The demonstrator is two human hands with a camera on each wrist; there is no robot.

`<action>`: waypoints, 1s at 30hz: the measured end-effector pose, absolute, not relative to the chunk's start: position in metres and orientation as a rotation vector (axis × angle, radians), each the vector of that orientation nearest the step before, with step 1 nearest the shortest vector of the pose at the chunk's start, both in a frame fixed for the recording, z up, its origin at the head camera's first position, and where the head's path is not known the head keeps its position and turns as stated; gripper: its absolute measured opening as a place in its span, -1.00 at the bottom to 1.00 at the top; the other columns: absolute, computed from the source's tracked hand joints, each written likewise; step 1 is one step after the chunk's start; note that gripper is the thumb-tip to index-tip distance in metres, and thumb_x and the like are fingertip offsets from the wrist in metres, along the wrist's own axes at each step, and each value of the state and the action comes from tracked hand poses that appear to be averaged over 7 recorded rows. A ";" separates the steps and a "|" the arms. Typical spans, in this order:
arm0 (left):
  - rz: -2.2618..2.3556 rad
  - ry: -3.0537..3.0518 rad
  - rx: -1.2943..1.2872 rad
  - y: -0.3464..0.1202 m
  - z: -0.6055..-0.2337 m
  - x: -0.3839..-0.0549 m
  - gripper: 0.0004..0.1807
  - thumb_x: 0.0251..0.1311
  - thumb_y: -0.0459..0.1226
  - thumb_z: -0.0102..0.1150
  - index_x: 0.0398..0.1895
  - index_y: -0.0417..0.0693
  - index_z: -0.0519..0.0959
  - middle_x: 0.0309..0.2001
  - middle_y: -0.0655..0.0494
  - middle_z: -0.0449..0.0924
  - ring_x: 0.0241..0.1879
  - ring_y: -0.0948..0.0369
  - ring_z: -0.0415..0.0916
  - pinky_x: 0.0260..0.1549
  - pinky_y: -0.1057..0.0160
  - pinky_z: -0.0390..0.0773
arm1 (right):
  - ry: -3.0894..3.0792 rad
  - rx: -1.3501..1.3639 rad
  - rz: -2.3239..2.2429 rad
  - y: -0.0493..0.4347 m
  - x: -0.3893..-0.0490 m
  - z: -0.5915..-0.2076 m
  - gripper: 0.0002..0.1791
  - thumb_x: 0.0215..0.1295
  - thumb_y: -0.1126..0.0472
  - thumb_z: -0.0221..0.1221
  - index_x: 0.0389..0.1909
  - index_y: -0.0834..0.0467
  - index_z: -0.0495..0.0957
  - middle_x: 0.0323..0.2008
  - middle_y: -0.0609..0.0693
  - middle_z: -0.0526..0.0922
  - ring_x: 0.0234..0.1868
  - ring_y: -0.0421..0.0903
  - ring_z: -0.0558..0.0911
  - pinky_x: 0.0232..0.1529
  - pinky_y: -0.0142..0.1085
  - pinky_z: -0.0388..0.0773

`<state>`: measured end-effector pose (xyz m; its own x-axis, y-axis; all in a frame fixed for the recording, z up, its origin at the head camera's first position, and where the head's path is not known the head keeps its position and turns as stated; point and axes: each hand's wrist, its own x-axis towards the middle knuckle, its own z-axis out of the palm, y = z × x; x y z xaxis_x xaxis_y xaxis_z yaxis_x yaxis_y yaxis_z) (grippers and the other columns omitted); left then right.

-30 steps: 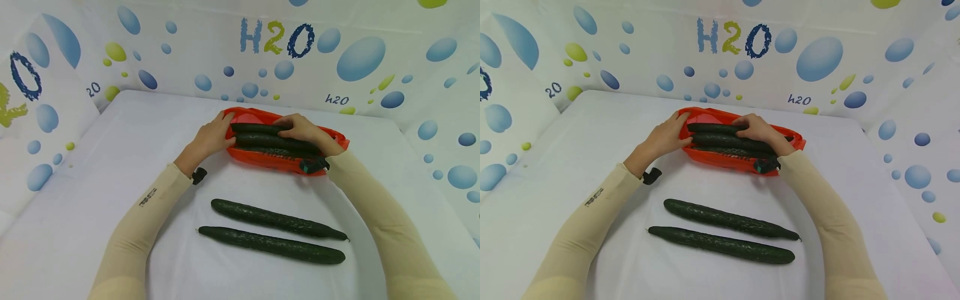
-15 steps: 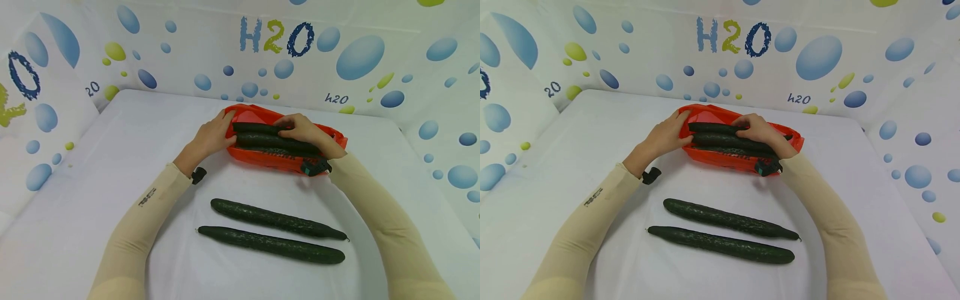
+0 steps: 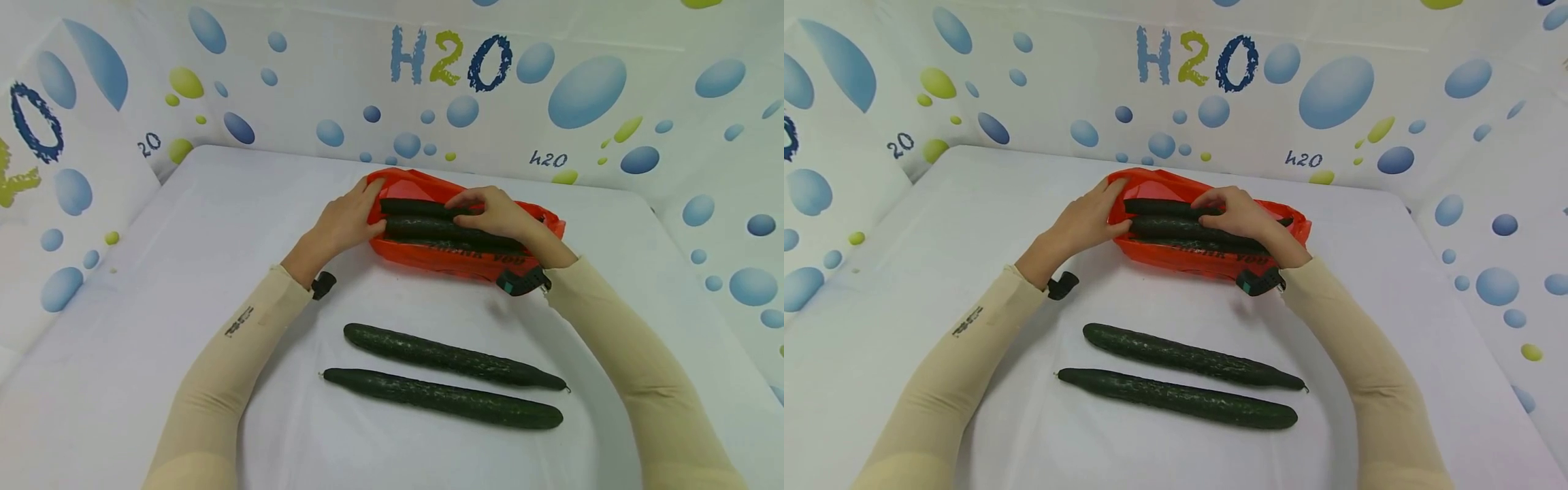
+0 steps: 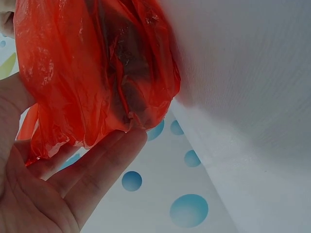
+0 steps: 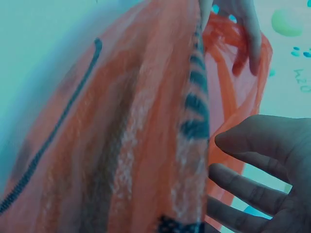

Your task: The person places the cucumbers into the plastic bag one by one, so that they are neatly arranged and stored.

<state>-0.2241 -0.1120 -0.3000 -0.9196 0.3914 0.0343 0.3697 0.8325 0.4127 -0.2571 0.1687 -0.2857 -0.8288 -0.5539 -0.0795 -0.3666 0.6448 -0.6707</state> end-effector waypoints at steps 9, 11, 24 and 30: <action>0.649 2.955 0.605 -0.111 -0.299 -0.224 -0.20 0.28 -0.17 0.17 0.48 -0.19 0.05 0.36 -0.22 0.20 0.21 -0.11 0.39 0.06 -0.17 0.53 | 2.561 -0.854 -0.992 0.169 -0.236 -0.279 -0.67 0.30 0.30 0.21 0.08 0.26 0.58 0.08 0.19 0.61 0.15 0.10 0.51 0.20 0.06 0.45; 0.653 2.955 0.608 -0.111 -0.298 -0.224 -0.21 0.28 -0.17 0.16 0.48 -0.19 0.05 0.36 -0.22 0.20 0.22 -0.11 0.39 0.06 -0.18 0.52 | 2.560 -0.867 -0.987 0.169 -0.231 -0.276 -0.67 0.31 0.29 0.21 0.08 0.25 0.58 0.08 0.17 0.61 0.18 0.09 0.50 0.23 0.06 0.42; 0.643 2.948 0.617 -0.111 -0.297 -0.227 -0.20 0.29 -0.16 0.15 0.49 -0.19 0.04 0.40 -0.21 0.16 0.27 -0.11 0.34 0.08 -0.19 0.50 | 2.448 -1.045 -1.018 0.164 -0.199 -0.273 -0.71 0.27 0.27 0.26 0.01 0.19 0.64 -0.05 0.03 0.66 -0.04 -0.08 0.60 0.01 -0.12 0.60; 0.637 2.949 0.619 -0.110 -0.297 -0.228 -0.21 0.28 -0.15 0.15 0.48 -0.19 0.04 0.38 -0.21 0.18 0.24 -0.10 0.36 0.06 -0.18 0.52 | 2.465 -1.136 -0.979 0.165 -0.187 -0.278 -0.74 0.25 0.30 0.28 -0.03 0.17 0.66 -0.05 0.01 0.66 -0.05 -0.09 0.56 -0.04 -0.16 0.58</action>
